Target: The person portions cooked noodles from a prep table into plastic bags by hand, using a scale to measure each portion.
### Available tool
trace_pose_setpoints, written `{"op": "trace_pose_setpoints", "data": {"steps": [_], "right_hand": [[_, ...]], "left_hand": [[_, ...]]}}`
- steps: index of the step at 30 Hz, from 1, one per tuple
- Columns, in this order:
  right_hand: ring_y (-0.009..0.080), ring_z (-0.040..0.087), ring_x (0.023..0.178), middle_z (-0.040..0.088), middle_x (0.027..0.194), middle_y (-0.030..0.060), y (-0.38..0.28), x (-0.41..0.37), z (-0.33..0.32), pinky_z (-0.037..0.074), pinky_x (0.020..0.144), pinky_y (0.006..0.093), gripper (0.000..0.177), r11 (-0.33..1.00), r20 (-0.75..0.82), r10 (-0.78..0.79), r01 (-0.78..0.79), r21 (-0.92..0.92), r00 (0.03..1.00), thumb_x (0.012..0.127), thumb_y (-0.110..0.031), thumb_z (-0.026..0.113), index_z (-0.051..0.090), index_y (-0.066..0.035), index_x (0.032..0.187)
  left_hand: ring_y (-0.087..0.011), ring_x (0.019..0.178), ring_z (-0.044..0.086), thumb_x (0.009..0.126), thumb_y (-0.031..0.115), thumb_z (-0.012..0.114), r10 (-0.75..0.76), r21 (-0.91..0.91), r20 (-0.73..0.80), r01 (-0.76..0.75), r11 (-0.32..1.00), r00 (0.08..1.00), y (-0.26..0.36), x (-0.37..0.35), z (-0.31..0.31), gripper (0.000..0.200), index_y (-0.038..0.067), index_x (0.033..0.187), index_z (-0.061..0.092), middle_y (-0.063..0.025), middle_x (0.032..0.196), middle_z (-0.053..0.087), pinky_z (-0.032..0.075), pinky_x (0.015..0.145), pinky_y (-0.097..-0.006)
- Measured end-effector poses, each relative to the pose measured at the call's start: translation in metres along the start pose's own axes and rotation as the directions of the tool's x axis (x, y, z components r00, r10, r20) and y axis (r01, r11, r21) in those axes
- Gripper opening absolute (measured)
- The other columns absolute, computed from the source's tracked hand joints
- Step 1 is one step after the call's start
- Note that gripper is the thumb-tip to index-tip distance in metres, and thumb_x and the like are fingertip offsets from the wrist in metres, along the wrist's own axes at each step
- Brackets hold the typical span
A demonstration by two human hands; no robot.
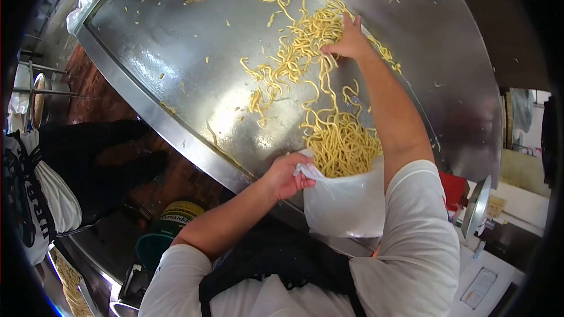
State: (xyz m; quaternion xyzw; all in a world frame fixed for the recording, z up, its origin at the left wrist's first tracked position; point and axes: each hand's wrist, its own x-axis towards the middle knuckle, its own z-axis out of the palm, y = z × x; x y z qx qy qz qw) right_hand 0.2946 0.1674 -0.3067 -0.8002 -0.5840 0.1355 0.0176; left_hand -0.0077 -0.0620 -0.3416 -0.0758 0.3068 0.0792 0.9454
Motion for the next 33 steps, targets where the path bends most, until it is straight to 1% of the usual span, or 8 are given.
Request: {"op": "trace_pose_setpoints", "data": {"steps": [5, 14, 16, 19, 27, 29, 31, 33], "right_hand": [[0.0415, 0.027, 0.146, 0.019, 0.158, 0.0316, -0.019, 0.063, -0.005, 0.032, 0.117, 0.0412, 0.125, 0.993, 0.044, -0.102, 0.104, -0.058, 0.994, 0.057, -0.047, 0.088, 0.025, -0.003, 0.155], [0.0287, 0.067, 0.102, 0.069, 0.115, 0.0132, -0.034, 0.001, 0.034, 0.053, 0.088, 0.0384, 0.047, 0.983, -0.204, -0.184, 0.178, -0.045, 0.961, 0.080, -0.024, 0.074, 0.065, -0.005, 0.122], [0.0193, 0.068, 0.087, 0.071, 0.101, 0.0109, -0.034, -0.017, 0.022, 0.053, 0.079, 0.0330, 0.037, 0.744, 0.224, 0.036, -0.176, 0.645, 0.974, 0.082, -0.015, 0.075, 0.066, -0.002, 0.115], [0.0127, 0.065, 0.081, 0.070, 0.095, 0.0076, -0.039, -0.037, 0.007, 0.052, 0.073, 0.0286, 0.031, 0.543, 0.115, 0.044, -0.120, 0.831, 0.992, 0.082, -0.012, 0.076, 0.067, -0.002, 0.110], [0.0245, 0.067, 0.099, 0.069, 0.110, 0.0140, -0.076, -0.079, 0.048, 0.052, 0.085, 0.0389, 0.047, 0.985, -0.241, -0.167, 0.173, 0.005, 0.956, 0.083, -0.037, 0.075, 0.065, -0.003, 0.114], [0.0226, 0.066, 0.089, 0.069, 0.101, 0.0127, -0.060, -0.066, 0.054, 0.053, 0.082, 0.0366, 0.039, 0.988, -0.312, -0.114, 0.140, 0.064, 0.943, 0.084, -0.028, 0.075, 0.065, -0.001, 0.111], [0.0199, 0.065, 0.079, 0.069, 0.094, 0.0085, -0.038, -0.062, 0.034, 0.054, 0.075, 0.0346, 0.033, 0.602, 0.225, 0.119, -0.251, 0.758, 0.967, 0.084, -0.019, 0.074, 0.065, -0.001, 0.110], [0.0179, 0.064, 0.074, 0.069, 0.090, 0.0043, -0.033, -0.093, -0.009, 0.054, 0.068, 0.0346, 0.029, 0.480, 0.215, 0.069, -0.221, 0.849, 0.974, 0.083, -0.014, 0.074, 0.065, -0.003, 0.109]], "left_hand": [[-0.0190, 0.072, 0.070, 0.090, 0.018, 0.061, 0.009, 0.027, 0.025, -0.009, 1.000, 1.000, 0.004, -0.005, 0.001, 0.022, 0.007, 0.109, 0.063, -0.0063, 0.087, 0.070, 0.060, 0.061, -0.0343], [-0.0169, 0.080, 0.071, 0.090, 0.019, 0.062, -0.023, 0.052, 0.057, 0.020, 0.998, 0.998, 0.009, 0.002, -0.004, 0.025, 0.009, 0.113, 0.065, -0.0038, 0.094, 0.071, 0.060, 0.066, -0.0322], [-0.0170, 0.080, 0.070, 0.090, 0.019, 0.061, -0.033, 0.062, 0.048, 0.030, 0.998, 0.998, 0.010, -0.001, -0.001, 0.024, 0.009, 0.111, 0.065, -0.0035, 0.093, 0.071, 0.059, 0.067, -0.0322], [-0.0180, 0.079, 0.069, 0.089, 0.018, 0.062, -0.025, 0.082, -0.023, 0.027, 0.996, 0.999, 0.013, -0.003, 0.005, 0.019, 0.009, 0.106, 0.065, -0.0034, 0.090, 0.069, 0.059, 0.067, -0.0332], [-0.0201, 0.075, 0.068, 0.089, 0.018, 0.061, 0.012, 0.067, -0.031, -0.010, 0.998, 0.999, 0.007, 0.003, 0.004, 0.014, 0.006, 0.097, 0.063, -0.0069, 0.085, 0.067, 0.059, 0.065, -0.0332], [-0.0195, 0.075, 0.068, 0.089, 0.017, 0.061, 0.008, 0.046, 0.010, -0.009, 0.999, 1.000, 0.005, 0.008, 0.000, 0.014, 0.007, 0.098, 0.063, -0.0062, 0.085, 0.068, 0.059, 0.066, -0.0326], [-0.0190, 0.074, 0.068, 0.090, 0.017, 0.060, 0.004, 0.023, 0.049, -0.005, 1.000, 0.999, 0.002, 0.006, -0.003, 0.014, 0.007, 0.100, 0.064, -0.0054, 0.085, 0.069, 0.059, 0.066, -0.0321], [-0.0196, 0.072, 0.067, 0.090, 0.017, 0.060, 0.005, 0.016, 0.007, -0.005, 1.000, 1.000, 0.004, 0.003, 0.002, 0.014, 0.007, 0.098, 0.063, -0.0061, 0.082, 0.068, 0.059, 0.063, -0.0314]]}}
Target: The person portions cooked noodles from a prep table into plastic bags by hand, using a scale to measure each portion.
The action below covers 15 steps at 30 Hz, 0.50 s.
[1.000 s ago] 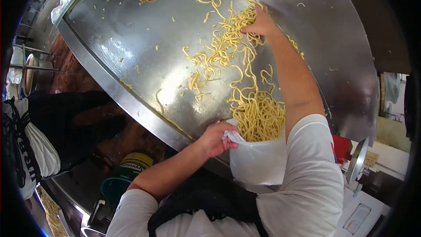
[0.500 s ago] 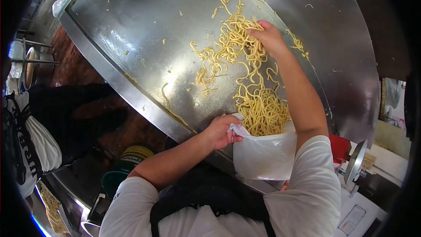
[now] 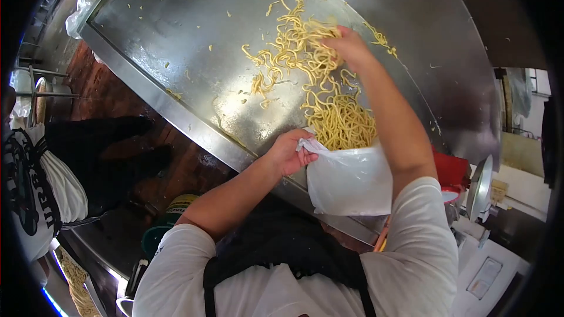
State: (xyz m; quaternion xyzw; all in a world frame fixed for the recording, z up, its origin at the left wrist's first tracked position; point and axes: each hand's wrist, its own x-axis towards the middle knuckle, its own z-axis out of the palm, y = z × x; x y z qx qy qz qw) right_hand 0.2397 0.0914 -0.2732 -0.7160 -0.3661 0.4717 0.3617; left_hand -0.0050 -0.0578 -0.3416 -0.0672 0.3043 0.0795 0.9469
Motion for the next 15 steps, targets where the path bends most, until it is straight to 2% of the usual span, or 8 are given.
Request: {"op": "trace_pose_setpoints", "data": {"steps": [2, 4, 6, 7, 11, 13, 14, 15], "right_hand": [[0.0169, 0.066, 0.072, 0.070, 0.091, 0.0066, -0.021, -0.048, -0.016, 0.054, 0.063, 0.0339, 0.036, 0.974, 0.029, -0.099, 0.102, -0.200, 0.995, 0.080, -0.018, 0.076, 0.065, -0.004, 0.111], [0.0165, 0.067, 0.086, 0.072, 0.094, 0.0052, -0.036, -0.102, -0.015, 0.053, 0.077, 0.0344, 0.034, 0.641, 0.058, 0.018, 0.033, -0.767, 0.998, 0.084, -0.019, 0.073, 0.065, -0.003, 0.114], [0.0166, 0.066, 0.088, 0.072, 0.090, 0.0032, 0.000, -0.144, -0.029, 0.052, 0.083, 0.0339, 0.034, 0.446, 0.584, 0.174, 0.465, -0.765, 0.793, 0.085, -0.022, 0.073, 0.067, -0.004, 0.113], [0.0166, 0.066, 0.088, 0.072, 0.090, 0.0032, -0.001, -0.149, -0.035, 0.052, 0.083, 0.0339, 0.034, 0.446, 0.581, 0.177, 0.461, -0.767, 0.794, 0.085, -0.022, 0.073, 0.067, -0.004, 0.113], [0.0179, 0.067, 0.085, 0.072, 0.087, 0.0029, -0.002, -0.169, -0.050, 0.053, 0.078, 0.0326, 0.031, 0.768, 0.579, 0.385, 0.099, -0.633, 0.719, 0.085, -0.026, 0.073, 0.070, -0.003, 0.106], [0.0190, 0.067, 0.082, 0.071, 0.097, 0.0075, 0.006, -0.147, -0.069, 0.055, 0.074, 0.0322, 0.046, 0.793, 0.103, 0.322, -0.209, -0.572, 0.941, 0.086, -0.037, 0.072, 0.067, -0.003, 0.116], [0.0190, 0.067, 0.082, 0.071, 0.097, 0.0075, 0.014, -0.136, -0.080, 0.055, 0.074, 0.0322, 0.046, 0.793, 0.100, 0.320, -0.209, -0.573, 0.942, 0.086, -0.037, 0.072, 0.067, -0.003, 0.116], [0.0201, 0.067, 0.081, 0.070, 0.102, 0.0113, 0.026, -0.125, -0.090, 0.055, 0.073, 0.0321, 0.056, 0.691, -0.110, 0.361, -0.345, -0.635, 0.926, 0.085, -0.045, 0.071, 0.064, -0.002, 0.121]], "left_hand": [[-0.0198, 0.072, 0.067, 0.090, 0.018, 0.059, 0.012, -0.010, -0.005, -0.012, 1.000, 1.000, -0.001, 0.000, 0.003, 0.013, 0.007, 0.097, 0.063, -0.0061, 0.081, 0.067, 0.059, 0.061, -0.0307], [-0.0198, 0.071, 0.067, 0.091, 0.018, 0.059, 0.039, 0.007, -0.006, -0.039, 0.999, 0.999, 0.001, 0.001, 0.004, 0.013, 0.007, 0.095, 0.063, -0.0062, 0.080, 0.067, 0.059, 0.061, -0.0305], [-0.0198, 0.071, 0.067, 0.091, 0.019, 0.059, 0.030, 0.009, 0.000, -0.030, 1.000, 1.000, 0.001, 0.004, 0.004, 0.013, 0.007, 0.093, 0.063, -0.0065, 0.080, 0.067, 0.059, 0.061, -0.0309], [-0.0198, 0.071, 0.067, 0.091, 0.019, 0.059, 0.043, 0.025, 0.009, -0.044, 0.999, 0.999, 0.002, 0.004, 0.007, 0.013, 0.007, 0.093, 0.063, -0.0064, 0.080, 0.067, 0.059, 0.061, -0.0311], [-0.0194, 0.073, 0.067, 0.090, 0.018, 0.059, 0.064, 0.060, 0.000, -0.064, 0.996, 0.998, -0.001, 0.001, 0.013, 0.014, 0.005, 0.094, 0.063, -0.0065, 0.082, 0.068, 0.058, 0.064, -0.0305], [-0.0189, 0.074, 0.067, 0.090, 0.017, 0.059, 0.089, 0.083, -0.021, -0.087, 0.993, 0.996, -0.005, -0.003, 0.017, 0.015, 0.004, 0.095, 0.064, -0.0073, 0.085, 0.069, 0.057, 0.065, -0.0303], [-0.0189, 0.074, 0.067, 0.090, 0.017, 0.059, 0.089, 0.084, -0.018, -0.087, 0.993, 0.996, -0.006, -0.003, 0.015, 0.015, 0.004, 0.095, 0.064, -0.0073, 0.085, 0.069, 0.057, 0.065, -0.0303], [-0.0189, 0.073, 0.067, 0.090, 0.017, 0.059, 0.086, 0.088, -0.015, -0.085, 0.992, 0.996, -0.008, -0.001, 0.012, 0.015, 0.004, 0.095, 0.064, -0.0073, 0.085, 0.069, 0.057, 0.065, -0.0304]]}}
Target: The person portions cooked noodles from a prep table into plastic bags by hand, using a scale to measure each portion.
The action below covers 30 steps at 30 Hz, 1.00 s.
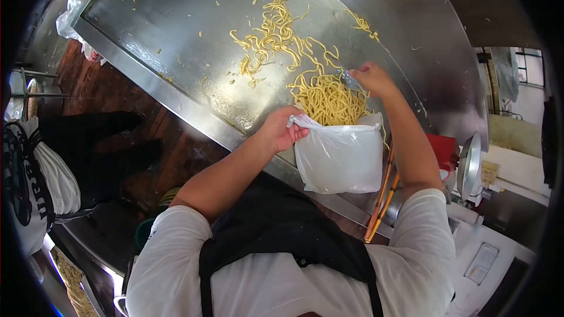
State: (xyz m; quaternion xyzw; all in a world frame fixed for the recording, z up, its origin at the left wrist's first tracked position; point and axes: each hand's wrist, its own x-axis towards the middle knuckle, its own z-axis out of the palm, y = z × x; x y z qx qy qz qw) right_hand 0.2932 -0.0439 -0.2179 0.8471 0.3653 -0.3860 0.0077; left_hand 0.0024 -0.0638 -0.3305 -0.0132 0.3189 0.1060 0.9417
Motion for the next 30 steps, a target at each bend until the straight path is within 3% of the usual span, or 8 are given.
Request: {"op": "trace_pose_setpoints", "data": {"steps": [5, 7, 13, 20, 23, 25, 28, 30], "right_hand": [[0.0264, 0.069, 0.089, 0.064, 0.117, 0.0222, 0.027, 0.056, 0.037, 0.057, 0.075, 0.0358, 0.087, 0.941, -0.073, 0.262, -0.238, 0.239, 0.962, 0.080, -0.065, 0.067, 0.053, 0.002, 0.134], [0.0337, 0.065, 0.105, 0.061, 0.126, 0.0255, 0.021, 0.087, 0.069, 0.053, 0.092, 0.0426, 0.080, 0.994, -0.513, -0.008, 0.065, 0.092, 0.859, 0.080, -0.065, 0.067, 0.061, 0.001, 0.126], [0.0383, 0.058, 0.117, 0.062, 0.123, 0.0229, -0.075, 0.005, 0.115, 0.049, 0.097, 0.0449, 0.063, 0.907, -0.477, -0.354, 0.172, -0.383, 0.805, 0.080, -0.053, 0.072, 0.064, -0.009, 0.124], [0.0267, 0.070, 0.086, 0.073, 0.092, 0.0139, -0.032, -0.080, 0.090, 0.053, 0.077, 0.0383, 0.022, 0.762, 0.635, -0.452, 0.641, -0.091, 0.627, 0.078, -0.015, 0.070, 0.072, -0.008, 0.099], [0.0177, 0.068, 0.082, 0.074, 0.090, 0.0056, -0.015, -0.100, 0.059, 0.053, 0.074, 0.0340, 0.023, 0.922, 0.728, -0.314, 0.378, 0.080, 0.609, 0.078, -0.017, 0.073, 0.073, -0.006, 0.099], [0.0127, 0.065, 0.081, 0.072, 0.089, 0.0050, 0.032, -0.067, 0.050, 0.053, 0.068, 0.0304, 0.030, 0.943, 0.242, -0.259, 0.190, 0.273, 0.935, 0.082, -0.029, 0.074, 0.072, -0.003, 0.096], [0.0161, 0.065, 0.083, 0.071, 0.098, 0.0087, 0.085, -0.001, 0.048, 0.054, 0.069, 0.0308, 0.047, 0.943, -0.395, 0.184, -0.047, 0.330, 0.900, 0.082, -0.040, 0.078, 0.068, -0.004, 0.110], [0.0167, 0.066, 0.085, 0.070, 0.101, 0.0097, 0.083, 0.010, 0.055, 0.054, 0.072, 0.0313, 0.052, 0.876, -0.223, 0.220, -0.092, 0.473, 0.950, 0.081, -0.042, 0.078, 0.066, -0.004, 0.114]], "left_hand": [[-0.0190, 0.072, 0.067, 0.090, 0.018, 0.059, 0.021, -0.027, -0.031, -0.022, 0.999, 0.999, -0.008, -0.005, -0.005, 0.015, 0.005, 0.094, 0.065, -0.0072, 0.085, 0.070, 0.057, 0.062, -0.0305], [-0.0193, 0.072, 0.067, 0.089, 0.018, 0.060, 0.025, -0.051, -0.008, -0.025, 0.998, 1.000, -0.011, -0.005, -0.009, 0.015, 0.005, 0.095, 0.065, -0.0067, 0.084, 0.070, 0.058, 0.060, -0.0307], [-0.0197, 0.073, 0.068, 0.089, 0.019, 0.060, 0.041, -0.067, -0.021, -0.042, 0.997, 0.999, -0.008, -0.006, -0.009, 0.015, 0.006, 0.095, 0.065, -0.0061, 0.083, 0.069, 0.058, 0.061, -0.0313], [-0.0196, 0.073, 0.067, 0.088, 0.017, 0.062, 0.011, 0.005, 0.023, -0.012, 1.000, 1.000, 0.007, 0.004, -0.007, 0.010, 0.008, 0.092, 0.063, -0.0053, 0.083, 0.067, 0.057, 0.063, -0.0331], [-0.0192, 0.075, 0.066, 0.088, 0.017, 0.062, 0.039, 0.091, 0.014, -0.040, 0.995, 0.999, 0.000, 0.000, 0.012, 0.010, 0.008, 0.092, 0.064, -0.0051, 0.084, 0.067, 0.057, 0.066, -0.0336], [-0.0191, 0.075, 0.067, 0.088, 0.017, 0.061, 0.028, 0.112, -0.003, -0.028, 0.993, 1.000, -0.001, 0.002, 0.019, 0.011, 0.007, 0.093, 0.063, -0.0061, 0.085, 0.068, 0.057, 0.066, -0.0329], [-0.0188, 0.074, 0.067, 0.089, 0.017, 0.060, 0.033, 0.142, -0.030, -0.028, 0.989, 0.999, -0.002, 0.004, 0.018, 0.013, 0.006, 0.096, 0.063, -0.0068, 0.086, 0.069, 0.057, 0.065, -0.0322], [-0.0185, 0.074, 0.067, 0.089, 0.017, 0.060, 0.031, 0.166, -0.037, -0.024, 0.986, 0.999, -0.003, 0.004, 0.014, 0.014, 0.006, 0.098, 0.063, -0.0065, 0.087, 0.069, 0.057, 0.066, -0.0321]]}}
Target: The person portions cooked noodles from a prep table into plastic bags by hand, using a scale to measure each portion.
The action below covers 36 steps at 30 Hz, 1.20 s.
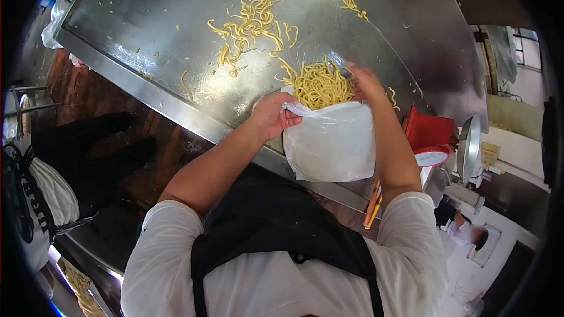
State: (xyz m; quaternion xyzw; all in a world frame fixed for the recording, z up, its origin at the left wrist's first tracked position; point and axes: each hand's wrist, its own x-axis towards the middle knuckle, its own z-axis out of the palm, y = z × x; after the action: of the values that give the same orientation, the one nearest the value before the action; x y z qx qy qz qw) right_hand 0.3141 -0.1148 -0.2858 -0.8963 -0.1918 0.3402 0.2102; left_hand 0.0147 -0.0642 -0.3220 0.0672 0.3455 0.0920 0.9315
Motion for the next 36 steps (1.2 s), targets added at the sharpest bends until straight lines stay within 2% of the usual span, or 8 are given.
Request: {"op": "trace_pose_setpoints", "data": {"steps": [6, 13, 19, 24, 26, 31, 33, 36], "right_hand": [[0.0173, 0.065, 0.095, 0.070, 0.109, 0.0064, -0.018, -0.062, 0.048, 0.051, 0.089, 0.0343, 0.039, 0.933, 0.680, -0.315, 0.346, 0.095, 0.662, 0.083, -0.017, 0.074, 0.066, -0.006, 0.119], [0.0405, 0.062, 0.105, 0.066, 0.111, 0.0228, -0.026, -0.199, 0.027, 0.050, 0.089, 0.0430, 0.036, 0.687, 0.154, -0.723, 0.724, 0.063, 0.673, 0.081, -0.018, 0.073, 0.065, -0.003, 0.113], [0.0297, 0.038, 0.141, 0.042, 0.151, 0.0171, -0.044, -0.243, -0.011, 0.029, 0.117, 0.0423, 0.051, 0.710, 0.462, -0.431, 0.607, -0.355, 0.775, 0.100, -0.031, 0.042, 0.043, -0.009, 0.147], [0.0306, 0.068, 0.103, 0.070, 0.113, 0.0191, -0.006, -0.217, -0.024, 0.052, 0.090, 0.0417, 0.056, 0.634, 0.636, -0.167, 0.576, -0.516, 0.754, 0.088, -0.053, 0.057, 0.072, -0.004, 0.111], [0.0351, 0.069, 0.083, 0.072, 0.087, 0.0177, 0.006, -0.210, -0.023, 0.053, 0.075, 0.0462, 0.056, 0.776, 0.271, -0.363, 0.450, -0.442, 0.892, 0.084, -0.057, 0.063, 0.074, -0.004, 0.098], [0.0192, 0.064, 0.072, 0.068, 0.077, 0.0111, 0.010, -0.177, 0.003, 0.050, 0.063, 0.0339, 0.064, 0.944, 0.226, -0.265, 0.205, 0.258, 0.937, 0.091, -0.062, 0.057, 0.068, 0.001, 0.080], [0.0155, 0.062, 0.070, 0.066, 0.074, 0.0076, 0.007, -0.174, 0.030, 0.047, 0.060, 0.0306, 0.054, 0.532, 0.173, -0.009, -0.141, 0.835, 0.985, 0.093, -0.052, 0.058, 0.065, -0.001, 0.077], [0.0183, 0.062, 0.068, 0.066, 0.073, 0.0075, 0.040, -0.161, 0.055, 0.050, 0.062, 0.0336, 0.037, 0.805, 0.011, -0.430, 0.379, 0.456, 0.903, 0.093, -0.037, 0.057, 0.067, -0.003, 0.082]], "left_hand": [[-0.0180, 0.083, 0.068, 0.092, 0.019, 0.062, -0.001, 0.019, 0.058, 0.000, 1.000, 0.998, 0.007, 0.015, 0.015, 0.021, 0.006, 0.108, 0.063, -0.0064, 0.091, 0.069, 0.057, 0.070, -0.0328], [-0.0157, 0.108, 0.062, 0.092, 0.016, 0.063, 0.137, 0.322, 0.366, -0.263, 0.910, 0.921, 0.040, -0.072, 0.105, 0.052, 0.001, 0.140, 0.049, -0.0070, 0.116, 0.065, 0.050, 0.091, -0.0307], [-0.0208, 0.114, 0.061, 0.084, 0.009, 0.066, 0.334, 0.549, 0.401, -0.516, 0.658, 0.853, 0.053, -0.122, 0.117, 0.054, -0.001, 0.136, 0.054, -0.0093, 0.124, 0.064, 0.046, 0.100, -0.0342], [-0.0230, 0.111, 0.062, 0.074, 0.018, 0.074, 0.157, 0.643, 0.360, -0.367, 0.672, 0.920, 0.061, -0.149, 0.086, 0.070, -0.003, 0.137, 0.052, -0.0133, 0.125, 0.063, 0.047, 0.100, -0.0377], [-0.0196, 0.062, 0.066, 0.074, 0.018, 0.071, 0.207, 0.591, 0.399, -0.423, 0.687, 0.893, 0.049, -0.147, 0.078, 0.070, -0.002, 0.137, 0.049, -0.0150, 0.107, 0.067, 0.049, 0.032, -0.0277], [-0.0199, 0.058, 0.065, 0.071, 0.020, 0.072, 0.107, 0.637, 0.426, -0.382, 0.670, 0.898, 0.029, -0.125, 0.057, 0.076, -0.002, 0.139, 0.047, -0.0149, 0.105, 0.066, 0.051, 0.035, -0.0290], [-0.0188, 0.061, 0.064, 0.072, 0.021, 0.072, 0.194, 0.602, 0.434, -0.443, 0.665, 0.880, 0.022, -0.122, 0.062, 0.077, -0.001, 0.141, 0.045, -0.0134, 0.108, 0.065, 0.051, 0.038, -0.0273], [-0.0174, 0.061, 0.063, 0.076, 0.020, 0.069, 0.249, 0.540, 0.381, -0.433, 0.721, 0.890, 0.026, -0.134, 0.083, 0.076, 0.001, 0.144, 0.043, -0.0121, 0.110, 0.064, 0.050, 0.040, -0.0268]]}}
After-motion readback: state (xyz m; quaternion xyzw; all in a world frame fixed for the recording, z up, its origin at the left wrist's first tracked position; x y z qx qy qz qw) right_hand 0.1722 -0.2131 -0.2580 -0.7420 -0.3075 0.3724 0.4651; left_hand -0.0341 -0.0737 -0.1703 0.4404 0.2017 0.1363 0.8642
